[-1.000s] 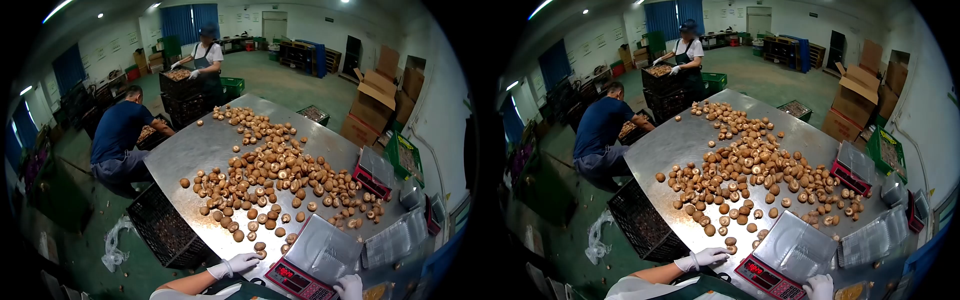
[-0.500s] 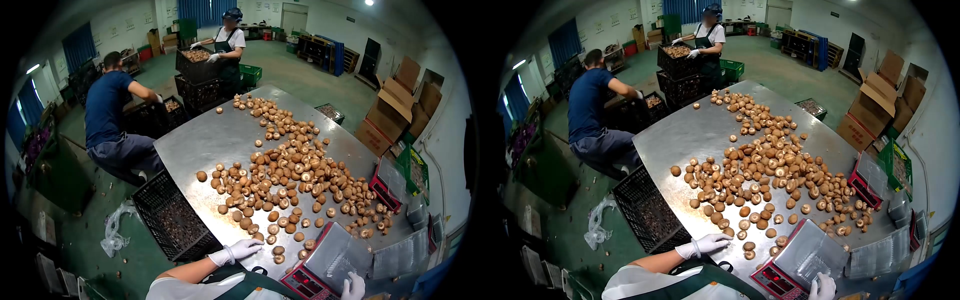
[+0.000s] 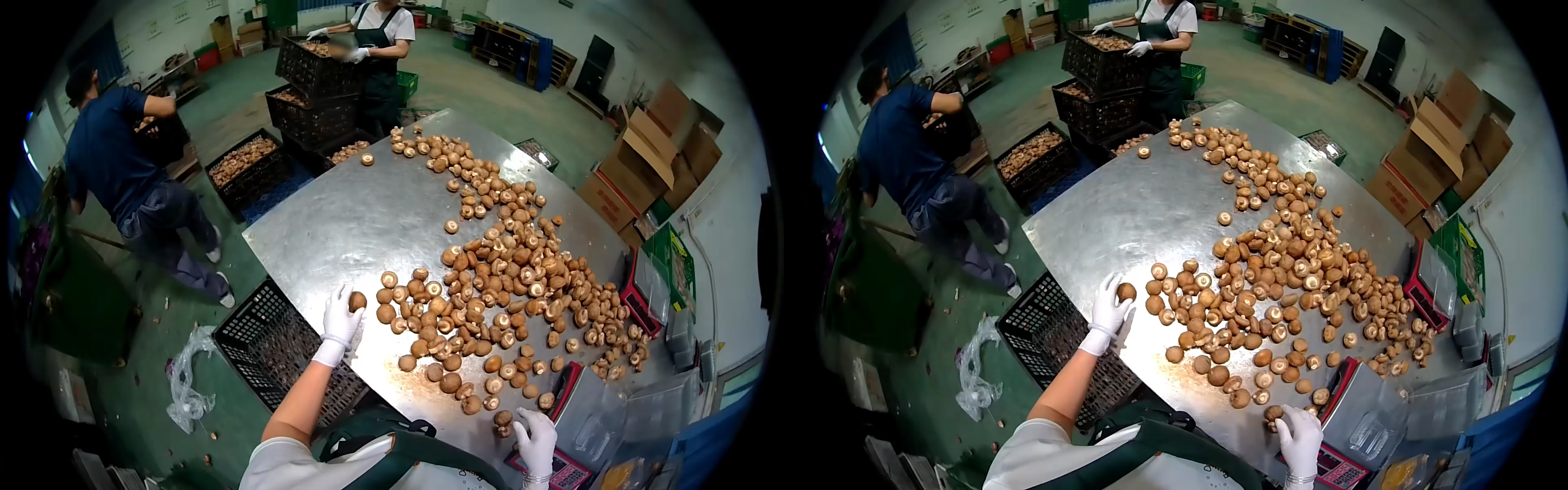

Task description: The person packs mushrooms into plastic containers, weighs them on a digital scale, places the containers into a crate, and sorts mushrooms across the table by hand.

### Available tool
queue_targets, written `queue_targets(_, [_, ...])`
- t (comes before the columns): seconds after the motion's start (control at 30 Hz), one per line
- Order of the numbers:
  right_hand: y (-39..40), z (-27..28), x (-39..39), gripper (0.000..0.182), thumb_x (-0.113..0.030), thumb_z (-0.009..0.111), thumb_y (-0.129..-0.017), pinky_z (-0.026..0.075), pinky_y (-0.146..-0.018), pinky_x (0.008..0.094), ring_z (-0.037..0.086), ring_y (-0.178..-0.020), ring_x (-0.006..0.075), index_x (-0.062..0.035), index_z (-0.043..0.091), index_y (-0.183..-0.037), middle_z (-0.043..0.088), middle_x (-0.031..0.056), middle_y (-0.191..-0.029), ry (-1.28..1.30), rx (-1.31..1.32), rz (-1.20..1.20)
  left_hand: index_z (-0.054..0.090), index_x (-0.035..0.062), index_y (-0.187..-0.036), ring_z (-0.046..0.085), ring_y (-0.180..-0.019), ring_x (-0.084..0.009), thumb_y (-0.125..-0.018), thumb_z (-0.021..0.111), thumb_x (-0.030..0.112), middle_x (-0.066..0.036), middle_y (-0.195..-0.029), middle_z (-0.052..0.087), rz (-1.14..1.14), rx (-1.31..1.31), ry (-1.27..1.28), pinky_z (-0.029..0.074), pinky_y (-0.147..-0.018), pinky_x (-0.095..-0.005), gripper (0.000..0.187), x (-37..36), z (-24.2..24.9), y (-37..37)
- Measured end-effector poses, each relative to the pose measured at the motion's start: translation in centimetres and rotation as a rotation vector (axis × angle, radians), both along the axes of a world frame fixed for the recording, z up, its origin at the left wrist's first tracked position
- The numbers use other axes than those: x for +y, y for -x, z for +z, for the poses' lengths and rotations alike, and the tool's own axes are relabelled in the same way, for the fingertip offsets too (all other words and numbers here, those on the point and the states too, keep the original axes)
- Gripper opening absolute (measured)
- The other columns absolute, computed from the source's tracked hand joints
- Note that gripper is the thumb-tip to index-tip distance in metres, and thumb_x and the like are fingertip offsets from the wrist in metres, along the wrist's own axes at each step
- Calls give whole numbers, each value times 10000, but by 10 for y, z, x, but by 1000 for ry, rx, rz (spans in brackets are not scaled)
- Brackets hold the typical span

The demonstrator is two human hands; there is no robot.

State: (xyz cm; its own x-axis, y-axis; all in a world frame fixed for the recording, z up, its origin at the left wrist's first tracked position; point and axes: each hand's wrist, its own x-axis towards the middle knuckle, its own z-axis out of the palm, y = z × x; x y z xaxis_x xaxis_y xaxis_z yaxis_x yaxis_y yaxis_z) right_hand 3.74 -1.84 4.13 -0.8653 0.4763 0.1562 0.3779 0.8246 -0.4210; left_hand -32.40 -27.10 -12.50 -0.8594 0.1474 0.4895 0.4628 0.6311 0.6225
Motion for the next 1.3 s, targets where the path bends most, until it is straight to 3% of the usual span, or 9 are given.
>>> queue_targets(0.1, [16,-5,-14,236,-121,684,-742,471,-766,383,605,-822,315,-40,654,-961,647,130,-872,7,11,31,581,42,-1152,599,-934,-251,-821,652,133,-136,-1092,582,-187,39,343,517,-741,-309,350,0,-12,19])
queue_targets(0.17, [22,-11,-21,241,-120,688,-740,472,-749,383,605,-787,313,-50,656,-969,641,126,-847,42,-15,36,599,46,-1127,621,-863,-214,-895,598,217,-109,-1081,610,-246,-775,-517,514,-712,-309,289,0,-13,16])
queue_targets(0.23, [24,-20,-25,241,-128,694,-740,471,-737,381,603,-762,309,-55,657,-968,632,122,-819,28,-27,26,572,36,-1158,636,-823,-198,-961,503,312,-114,-1071,623,-303,-1009,-648,520,-698,-304,346,-8,-19,19])
queue_targets(0.3, [27,-23,-28,242,-196,684,-766,469,-757,388,605,-820,312,-71,656,-971,641,112,-850,68,-115,19,520,22,-1206,642,-871,-217,-978,447,372,-139,-1071,618,-477,-1445,-1282,531,-715,-300,425,-11,-18,16])
queue_targets(0.6, [77,-35,-40,216,-189,643,-823,503,-720,355,625,-825,292,-77,650,-1008,648,111,-882,248,-66,218,390,-13,-1308,551,-1118,-313,-996,398,272,-186,-1251,515,-669,-1596,-1629,524,-899,-409,422,30,20,-7])
queue_targets(0.77, [86,-46,-34,232,-200,631,-834,504,-723,360,623,-832,296,-86,643,-1036,642,116,-880,326,56,240,451,-15,-1251,572,-1073,-295,-996,399,277,-163,-1251,523,-662,-1633,-1552,520,-870,-381,392,49,37,-17])
queue_targets(0.9, [67,-54,-22,250,-251,601,-852,488,-766,373,615,-870,306,-95,647,-1043,651,115,-949,401,-69,126,557,-35,-1191,595,-1006,-193,-977,437,294,-114,-1133,619,-1274,-1351,-616,482,-798,-290,410,-25,75,14])
queue_targets(1.1, [50,-90,22,311,-216,614,-851,467,-859,383,593,-984,314,-73,609,-1128,635,139,-1059,259,87,-170,560,16,-1197,592,-1028,-177,-961,498,255,-85,-1136,620,-397,-892,-365,472,-883,-319,341,-43,39,38])
queue_targets(1.3, [83,-128,69,620,-333,631,-825,307,-1033,521,333,-1275,458,-107,424,-1364,389,236,-1382,-5,-16,-438,590,30,-1160,566,-1061,-167,-960,496,235,-79,-1153,613,-453,-674,-410,453,-879,-307,302,23,52,36])
